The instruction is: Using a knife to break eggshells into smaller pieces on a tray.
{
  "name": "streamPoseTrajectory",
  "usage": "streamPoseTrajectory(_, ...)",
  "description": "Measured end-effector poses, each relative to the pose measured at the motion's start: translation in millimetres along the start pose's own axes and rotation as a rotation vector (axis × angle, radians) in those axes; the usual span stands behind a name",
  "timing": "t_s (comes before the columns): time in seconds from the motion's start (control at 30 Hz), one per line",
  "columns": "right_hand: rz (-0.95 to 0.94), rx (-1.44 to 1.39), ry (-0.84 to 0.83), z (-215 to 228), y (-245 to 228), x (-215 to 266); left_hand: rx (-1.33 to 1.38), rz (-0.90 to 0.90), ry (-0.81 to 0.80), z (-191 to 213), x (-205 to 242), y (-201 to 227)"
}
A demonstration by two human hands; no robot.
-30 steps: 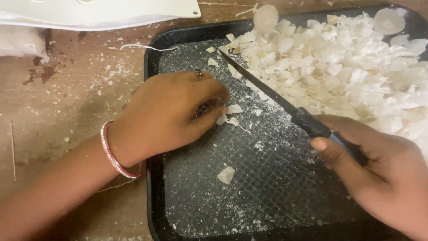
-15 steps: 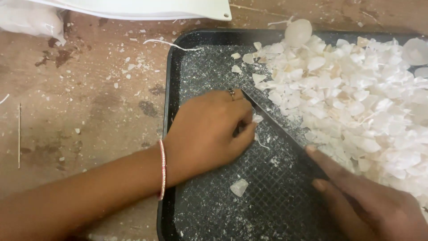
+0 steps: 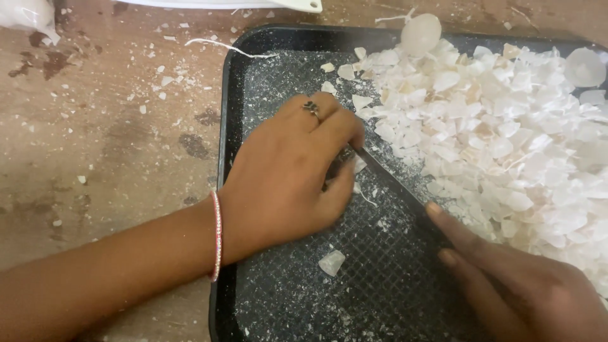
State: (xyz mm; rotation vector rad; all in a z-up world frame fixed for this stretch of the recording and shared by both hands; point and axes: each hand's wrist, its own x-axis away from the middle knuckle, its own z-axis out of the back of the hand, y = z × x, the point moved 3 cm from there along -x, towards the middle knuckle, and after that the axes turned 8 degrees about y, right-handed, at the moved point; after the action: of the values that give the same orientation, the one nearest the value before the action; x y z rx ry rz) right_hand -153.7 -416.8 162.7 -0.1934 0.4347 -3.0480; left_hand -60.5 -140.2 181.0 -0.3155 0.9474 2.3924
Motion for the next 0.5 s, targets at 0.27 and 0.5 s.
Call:
streamPoseTrajectory(0.27, 0.082, 0.176, -0.083, -2.1, 4.0, -1.1, 0.019, -0.167, 0.103, -13.7, 6.6, -9.4)
streamPoseTrajectory(0.5, 0.051, 0.189, -0.118, -7.5, 6.7, -2.4, -0.294, -0.233, -0.227, -16.1, 2.2, 2.3)
